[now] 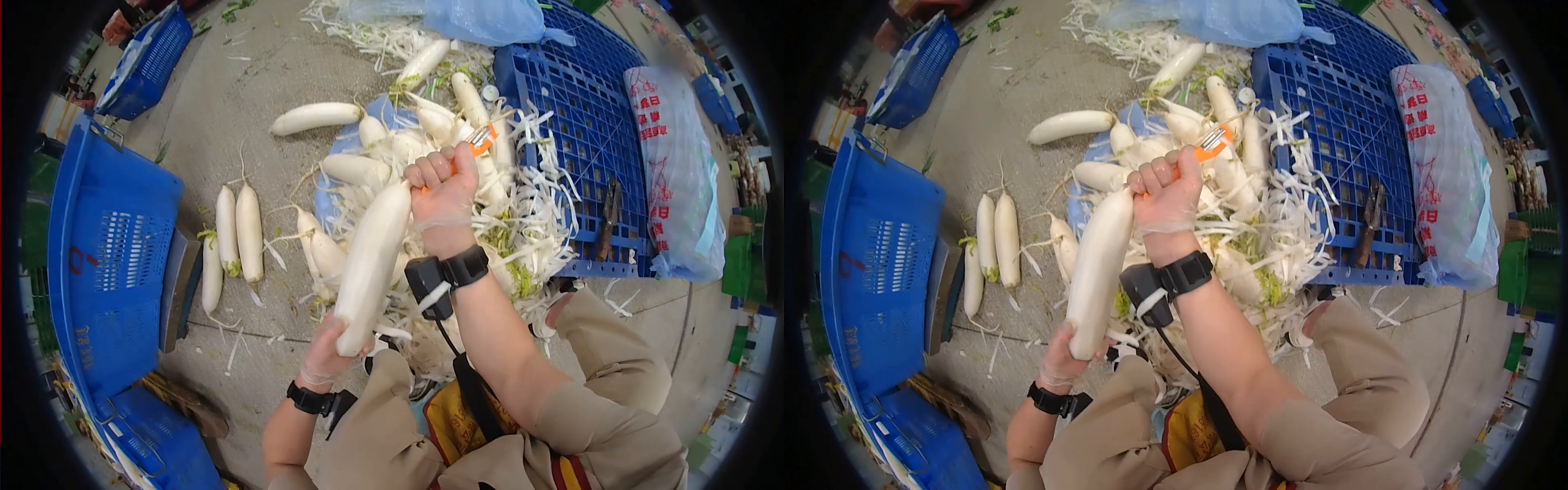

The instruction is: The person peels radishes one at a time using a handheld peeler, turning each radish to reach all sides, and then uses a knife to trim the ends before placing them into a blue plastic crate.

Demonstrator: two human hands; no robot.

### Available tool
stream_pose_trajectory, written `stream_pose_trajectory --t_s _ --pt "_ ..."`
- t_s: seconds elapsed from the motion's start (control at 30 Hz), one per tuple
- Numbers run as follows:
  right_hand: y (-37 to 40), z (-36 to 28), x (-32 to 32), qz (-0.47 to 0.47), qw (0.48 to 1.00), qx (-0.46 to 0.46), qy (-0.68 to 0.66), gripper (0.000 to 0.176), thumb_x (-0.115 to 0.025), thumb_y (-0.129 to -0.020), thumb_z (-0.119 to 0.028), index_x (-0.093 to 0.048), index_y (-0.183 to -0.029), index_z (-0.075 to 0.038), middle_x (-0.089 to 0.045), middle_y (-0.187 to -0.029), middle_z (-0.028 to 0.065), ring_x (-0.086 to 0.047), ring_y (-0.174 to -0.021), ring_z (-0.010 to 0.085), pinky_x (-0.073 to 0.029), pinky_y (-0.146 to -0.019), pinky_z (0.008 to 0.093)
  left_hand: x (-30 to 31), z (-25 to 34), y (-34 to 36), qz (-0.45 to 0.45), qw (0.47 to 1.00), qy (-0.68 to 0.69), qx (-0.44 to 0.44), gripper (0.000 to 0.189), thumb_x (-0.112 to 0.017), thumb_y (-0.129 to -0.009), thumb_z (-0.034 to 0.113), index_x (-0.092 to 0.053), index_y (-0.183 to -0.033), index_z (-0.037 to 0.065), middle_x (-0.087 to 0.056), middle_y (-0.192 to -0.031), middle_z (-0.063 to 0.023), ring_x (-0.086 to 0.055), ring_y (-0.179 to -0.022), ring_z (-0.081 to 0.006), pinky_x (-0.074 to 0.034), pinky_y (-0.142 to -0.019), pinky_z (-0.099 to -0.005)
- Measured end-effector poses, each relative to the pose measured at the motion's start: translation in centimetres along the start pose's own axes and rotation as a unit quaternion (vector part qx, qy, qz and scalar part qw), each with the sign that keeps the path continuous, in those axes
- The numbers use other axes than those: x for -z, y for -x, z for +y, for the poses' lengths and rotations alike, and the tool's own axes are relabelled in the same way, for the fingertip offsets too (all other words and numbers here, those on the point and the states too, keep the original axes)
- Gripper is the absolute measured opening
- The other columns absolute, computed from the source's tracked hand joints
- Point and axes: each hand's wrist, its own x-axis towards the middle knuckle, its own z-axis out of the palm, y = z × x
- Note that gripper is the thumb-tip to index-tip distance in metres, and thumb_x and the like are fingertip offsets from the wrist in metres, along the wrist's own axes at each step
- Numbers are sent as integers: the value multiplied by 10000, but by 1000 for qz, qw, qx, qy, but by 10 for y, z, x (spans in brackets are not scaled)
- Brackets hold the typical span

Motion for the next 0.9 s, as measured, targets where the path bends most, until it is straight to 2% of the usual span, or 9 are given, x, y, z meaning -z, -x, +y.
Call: stream_pose_trajectory --t_s 0.13,0.2,0.27,0.33,0.53,0.57,0.63,0.73,0.9 --pt "9 -4 -15 -151 972 -54 -170 357 -449 -959 -320 -369 -657 -147 -212 -514 -67 -193 -439 81 -223 -447 243 11 -9 -19 -129 967 209 62 633 -574 -801 462 -476 -1207 -13 -612 -954 -163 -614 -752 -271 -480 -520 -312" --pt "16 -10 -27 -280 887 -185 -317 366 -420 -972 -315 -364 -653 -144 -229 -508 -68 -220 -425 65 -236 -439 231 11 -6 -15 -56 994 -82 -44 630 -589 -770 465 -490 -1191 6 -616 -925 -147 -623 -776 -287 -518 -609 -357" --pt "27 -23 -47 -301 873 -215 -319 374 -415 -972 -325 -360 -651 -142 -246 -512 -65 -248 -426 54 -259 -442 234 13 -8 -19 -22 976 210 45 602 -633 -749 392 -490 -1193 10 -614 -936 -139 -625 -810 -275 -520 -722 -401" --pt "33 -41 -62 -141 988 -56 -18 375 -411 -973 -332 -373 -656 -135 -277 -527 -61 -277 -445 68 -273 -445 242 3 4 -7 -25 973 221 70 575 -659 -742 321 -492 -1197 11 -620 -946 -123 -625 -838 -258 -503 -797 -416" --pt "-78 -146 26 -142 956 51 251 302 -508 -921 -357 -545 -753 -109 -441 -571 -4 -430 -514 147 -370 -490 306 77 -31 35 -104 976 191 1 617 -648 -735 224 -456 -1250 -58 -560 -1158 -201 -610 -930 -287 -535 -701 -386" --pt "-86 -142 47 -13 888 16 459 320 -534 -897 -378 -603 -783 -87 -522 -590 28 -515 -533 193 -428 -515 345 98 -44 31 -86 971 220 22 625 -657 -725 233 -458 -1246 -50 -559 -1153 -200 -609 -923 -272 -536 -693 -382" --pt "-80 -136 93 -21 350 67 934 339 -584 -848 -381 -642 -947 -61 -651 -775 124 -632 -720 273 -494 -647 392 87 -44 26 -80 963 250 61 634 -666 -715 242 -461 -1243 -42 -559 -1148 -200 -609 -915 -257 -537 -685 -379" --pt "-34 -144 130 46 440 83 893 297 -578 -846 -365 -641 -993 -115 -665 -864 141 -637 -806 310 -493 -708 414 47 -31 15 85 974 187 94 440 -592 -769 359 -532 -1049 25 -588 -814 -99 -509 -449 -193 -411 -338 -279" --pt "9 -189 154 155 426 74 888 368 -567 -855 -326 -563 -1153 -109 -653 -873 190 -627 -799 346 -483 -725 425 59 -48 14 180 976 111 48 558 -570 -793 396 -478 -1203 28 -581 -1047 -114 -595 -867 -211 -507 -532 -301"
